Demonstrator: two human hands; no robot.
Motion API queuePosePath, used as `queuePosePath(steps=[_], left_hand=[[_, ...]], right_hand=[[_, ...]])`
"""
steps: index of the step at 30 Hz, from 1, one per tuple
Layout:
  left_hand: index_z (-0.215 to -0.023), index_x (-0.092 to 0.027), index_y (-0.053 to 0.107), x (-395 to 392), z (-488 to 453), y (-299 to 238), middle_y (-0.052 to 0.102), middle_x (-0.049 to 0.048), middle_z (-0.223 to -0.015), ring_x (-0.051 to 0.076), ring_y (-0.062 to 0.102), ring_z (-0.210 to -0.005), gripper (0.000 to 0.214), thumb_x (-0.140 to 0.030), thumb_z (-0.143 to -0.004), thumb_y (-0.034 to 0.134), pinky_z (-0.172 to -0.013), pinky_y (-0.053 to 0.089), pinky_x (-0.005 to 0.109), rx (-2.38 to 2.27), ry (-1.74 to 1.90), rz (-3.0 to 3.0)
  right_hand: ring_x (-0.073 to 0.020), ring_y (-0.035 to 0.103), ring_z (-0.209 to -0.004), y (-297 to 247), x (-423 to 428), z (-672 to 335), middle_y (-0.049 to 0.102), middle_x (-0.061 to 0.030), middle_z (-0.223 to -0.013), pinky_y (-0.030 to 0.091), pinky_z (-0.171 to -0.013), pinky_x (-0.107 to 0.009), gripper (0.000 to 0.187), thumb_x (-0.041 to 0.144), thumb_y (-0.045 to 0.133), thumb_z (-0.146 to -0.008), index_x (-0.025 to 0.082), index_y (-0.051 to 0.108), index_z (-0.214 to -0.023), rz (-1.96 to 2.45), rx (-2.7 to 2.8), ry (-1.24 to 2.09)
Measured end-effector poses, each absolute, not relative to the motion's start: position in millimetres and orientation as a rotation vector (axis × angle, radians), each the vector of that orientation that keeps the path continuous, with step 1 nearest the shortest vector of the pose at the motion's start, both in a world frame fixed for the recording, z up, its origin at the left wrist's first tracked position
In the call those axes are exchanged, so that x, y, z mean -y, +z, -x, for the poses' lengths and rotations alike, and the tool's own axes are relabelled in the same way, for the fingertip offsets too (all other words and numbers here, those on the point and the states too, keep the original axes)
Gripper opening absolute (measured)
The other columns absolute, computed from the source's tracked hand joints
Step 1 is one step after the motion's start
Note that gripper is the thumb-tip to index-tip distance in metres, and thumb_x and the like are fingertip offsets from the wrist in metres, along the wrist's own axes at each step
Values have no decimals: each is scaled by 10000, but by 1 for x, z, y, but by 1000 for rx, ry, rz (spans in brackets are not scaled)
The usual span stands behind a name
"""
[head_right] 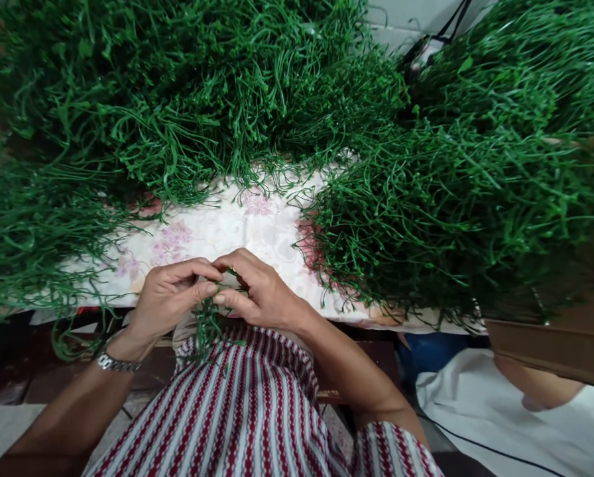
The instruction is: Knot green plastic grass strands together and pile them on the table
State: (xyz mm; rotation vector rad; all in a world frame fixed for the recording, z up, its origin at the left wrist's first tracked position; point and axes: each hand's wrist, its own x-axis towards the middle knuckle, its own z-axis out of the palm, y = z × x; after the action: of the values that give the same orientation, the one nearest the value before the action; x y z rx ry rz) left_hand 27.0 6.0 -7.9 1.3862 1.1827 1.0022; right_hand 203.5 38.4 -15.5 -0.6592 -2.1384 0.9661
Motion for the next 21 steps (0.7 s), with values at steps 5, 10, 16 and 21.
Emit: queuePosePath(steps=[5, 10, 16, 21], left_hand=[[-803, -159, 594, -1, -29, -8, 609, 1, -752, 112, 567, -729, 63, -161, -744, 616, -691, 442, 203, -1243, 1061, -1321], [-822, -163, 579, 2, -31, -6, 607, -1, -769, 115, 550, -746, 95, -110, -748, 552, -709, 428, 208, -1310, 1037, -1448], [-809, -167, 575, -1, -27, -1, 603, -1, -758, 125, 546, -732, 107, -106, -752, 508, -689, 421, 222, -1295, 844, -1644], [-798, -169, 567, -8, -22, 6, 592, -12, -728, 114, 538, -696, 130, -82, -732, 495, -659, 409, 211, -1235, 697, -1729]], right_hand=[[-102, 550, -760, -22, -27, -200, 591, -48, -890, 435, -677, -212, 244, 262, 558, -854, 136, 502, -1055, 819, 2084, 969], [-91, 531, -698, -19, -25, -201, 580, -26, -773, 412, -650, -210, 96, 216, 539, -860, 128, 570, -879, 879, 2053, 978], [-82, 515, -658, -19, -26, -202, 558, -7, -714, 403, -626, -199, 116, 222, 551, -847, 124, 584, -796, 833, 1927, 1285], [-58, 455, -587, -17, -28, -206, 530, 15, -657, 361, -574, -179, 133, 216, 564, -830, 106, 605, -766, 849, 1837, 1496]])
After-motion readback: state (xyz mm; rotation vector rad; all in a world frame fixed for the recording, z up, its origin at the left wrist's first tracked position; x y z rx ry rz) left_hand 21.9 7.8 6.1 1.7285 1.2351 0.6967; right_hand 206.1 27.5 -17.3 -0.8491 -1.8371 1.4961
